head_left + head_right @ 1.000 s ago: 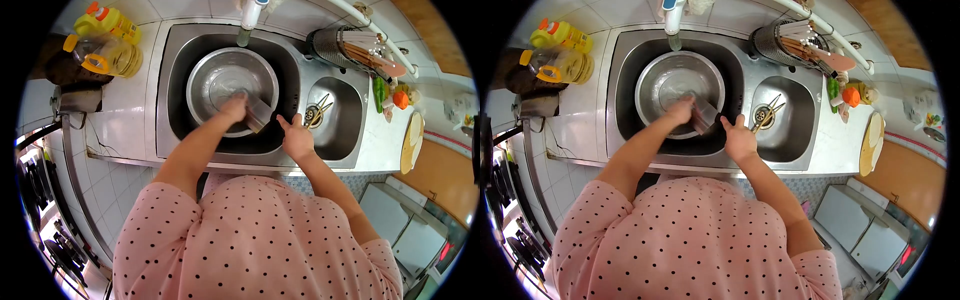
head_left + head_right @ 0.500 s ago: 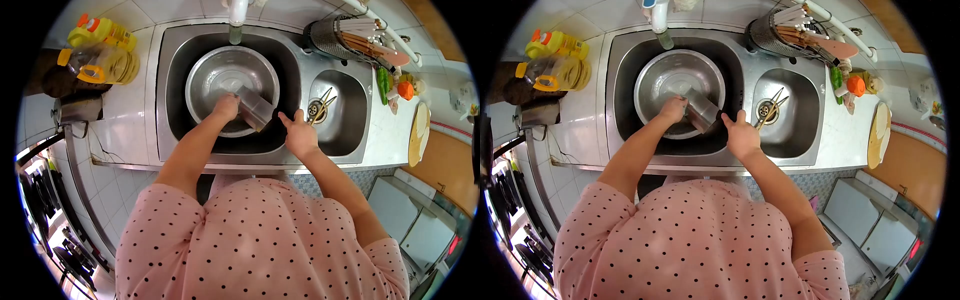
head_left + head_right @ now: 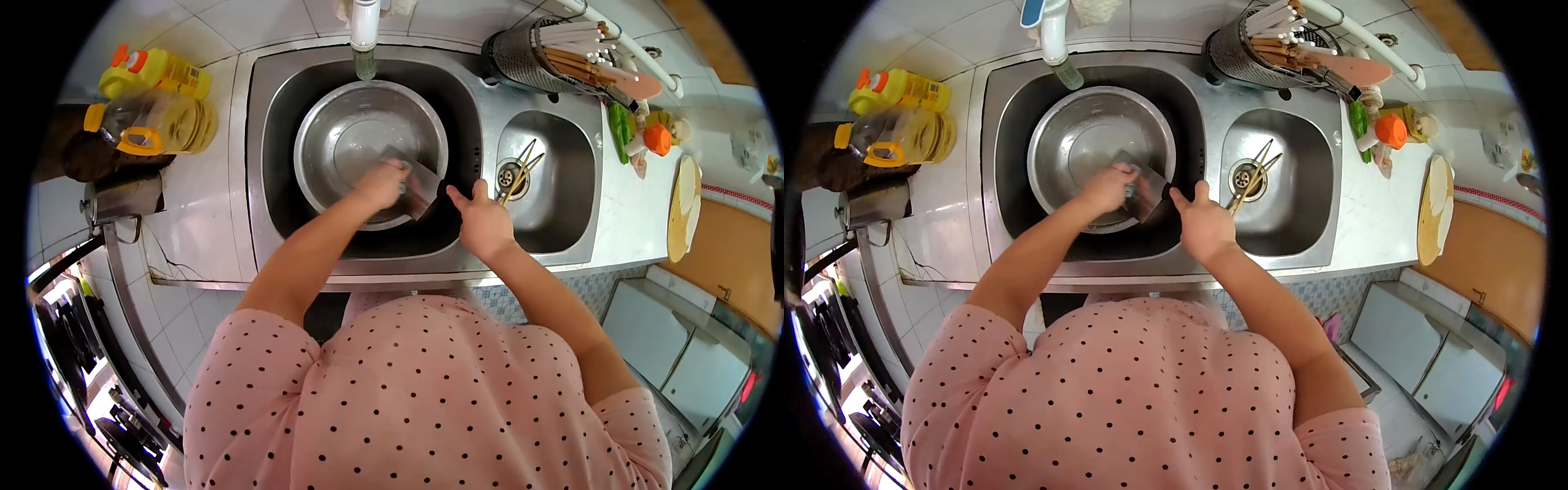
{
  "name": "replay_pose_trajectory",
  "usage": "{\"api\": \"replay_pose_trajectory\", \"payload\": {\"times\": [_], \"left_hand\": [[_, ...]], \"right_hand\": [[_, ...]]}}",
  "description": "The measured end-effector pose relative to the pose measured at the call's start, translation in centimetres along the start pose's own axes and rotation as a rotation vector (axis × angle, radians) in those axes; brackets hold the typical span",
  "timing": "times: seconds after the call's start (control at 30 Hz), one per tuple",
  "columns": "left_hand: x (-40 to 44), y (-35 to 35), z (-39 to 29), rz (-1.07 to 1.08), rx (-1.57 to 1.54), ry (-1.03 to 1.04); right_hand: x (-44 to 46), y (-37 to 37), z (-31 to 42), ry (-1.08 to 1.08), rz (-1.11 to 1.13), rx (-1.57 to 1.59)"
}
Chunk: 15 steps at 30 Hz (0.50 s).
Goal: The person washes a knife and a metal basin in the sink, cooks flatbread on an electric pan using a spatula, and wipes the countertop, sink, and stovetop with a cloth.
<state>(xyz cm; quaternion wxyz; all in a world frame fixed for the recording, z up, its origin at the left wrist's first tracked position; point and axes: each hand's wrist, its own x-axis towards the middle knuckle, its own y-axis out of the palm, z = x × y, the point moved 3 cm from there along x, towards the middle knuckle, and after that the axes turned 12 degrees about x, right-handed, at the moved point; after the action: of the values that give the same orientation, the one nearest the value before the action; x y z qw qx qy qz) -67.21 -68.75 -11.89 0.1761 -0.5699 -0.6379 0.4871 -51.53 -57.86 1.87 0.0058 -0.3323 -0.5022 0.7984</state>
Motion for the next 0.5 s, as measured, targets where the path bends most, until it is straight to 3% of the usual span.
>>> {"api": "replay_pose_trajectory", "payload": {"times": [0.03,0.13,0.17,0.3,0.4,0.5], "left_hand": [[0.2,0.3,-1.1,-0.100,0.000,0.086],[1.8,0.8,0.1,-0.071,-0.218,-0.243],[1.9,0.5,0.5,-0.033,0.019,-0.156],[2.6,2.4,3.6,-0.082,-0.001,-0.331],[0.4,1.1,2.5,0.242,0.442,-0.140],[-2.3,2.2,4.0,0.257,0.171,-0.294]], "right_hand": [[0.0,0.1,0.0,0.005,0.001,0.005],[0.2,0.1,0.2,0.016,0.014,0.005],[0.2,0.1,0.2,0.026,0.021,-0.003],[0.0,-0.1,0.3,0.035,0.015,0.002],[-0.1,-0.1,0.4,0.042,0.016,-0.004],[-0.1,-0.1,0.2,0.033,0.009,-0.009]]}}
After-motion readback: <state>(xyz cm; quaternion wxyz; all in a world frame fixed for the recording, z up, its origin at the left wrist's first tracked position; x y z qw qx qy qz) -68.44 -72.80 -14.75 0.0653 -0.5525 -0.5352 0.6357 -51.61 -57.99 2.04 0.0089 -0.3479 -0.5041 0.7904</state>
